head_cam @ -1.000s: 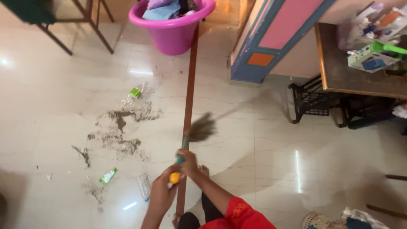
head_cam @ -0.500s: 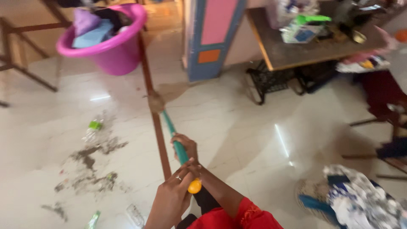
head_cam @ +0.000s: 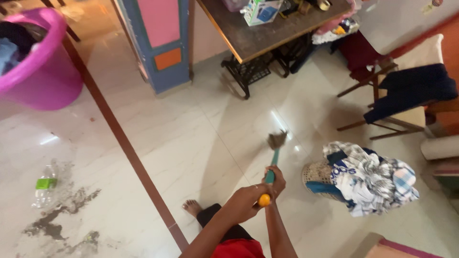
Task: The person sweeps debris, plastic bottles, and wrappers across the tiled floor of a room using a broom, moving the items into a central pile.
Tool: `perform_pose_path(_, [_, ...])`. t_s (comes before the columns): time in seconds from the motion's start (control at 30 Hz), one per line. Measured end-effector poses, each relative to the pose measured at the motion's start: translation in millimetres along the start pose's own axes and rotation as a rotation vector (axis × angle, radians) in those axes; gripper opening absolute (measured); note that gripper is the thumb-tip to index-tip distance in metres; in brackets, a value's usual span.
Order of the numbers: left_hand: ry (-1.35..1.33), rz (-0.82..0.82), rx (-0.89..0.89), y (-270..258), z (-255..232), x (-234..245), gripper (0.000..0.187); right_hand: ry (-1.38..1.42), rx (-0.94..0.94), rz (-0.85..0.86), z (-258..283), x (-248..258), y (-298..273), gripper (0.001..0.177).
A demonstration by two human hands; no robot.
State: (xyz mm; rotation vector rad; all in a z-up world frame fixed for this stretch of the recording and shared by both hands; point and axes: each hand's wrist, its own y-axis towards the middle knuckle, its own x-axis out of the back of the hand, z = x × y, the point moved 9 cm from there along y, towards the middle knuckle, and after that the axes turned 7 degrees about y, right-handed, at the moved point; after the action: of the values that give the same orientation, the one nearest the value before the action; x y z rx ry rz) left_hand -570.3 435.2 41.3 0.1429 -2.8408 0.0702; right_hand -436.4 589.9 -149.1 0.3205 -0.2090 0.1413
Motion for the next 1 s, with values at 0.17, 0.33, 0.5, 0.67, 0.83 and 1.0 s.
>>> perform_pose_path(0.17, [-0.213, -0.011, 0.020, 41, 55, -48, 0.023, -0.293, -0.183, -0.136, -59, 47, 0, 0.019])
perform_pose_path(0.33, [-0.220, -0.157, 0.091, 47, 103, -54, 0.022, -0.297, 0.000, 0.003, -50, 9, 15, 0.017])
perform_pose_path(0.5, [-0.165, -0.411, 0.114, 7, 140, 1, 0.028, -0.305, 0.054, 0.281, -51, -101, 18, 0.014])
perform_pose_path(0.67, [-0.031, -0.761, 0.137, -59, 158, 74, 0.029, -0.104, 0.297, 0.538, -15, -242, -15, 0.010])
perform_pose_path(0.83, [-0.017, -1.179, 0.314, -176, 170, 120, 0.027, 0.217, 0.427, 0.982, 31, -369, -143, 0.024])
perform_pose_path(1.0, [0.056, -1.522, 0.583, -297, 137, 120, 0.024, 0.217, 0.224, 1.351, 67, -426, -308, 0.028])
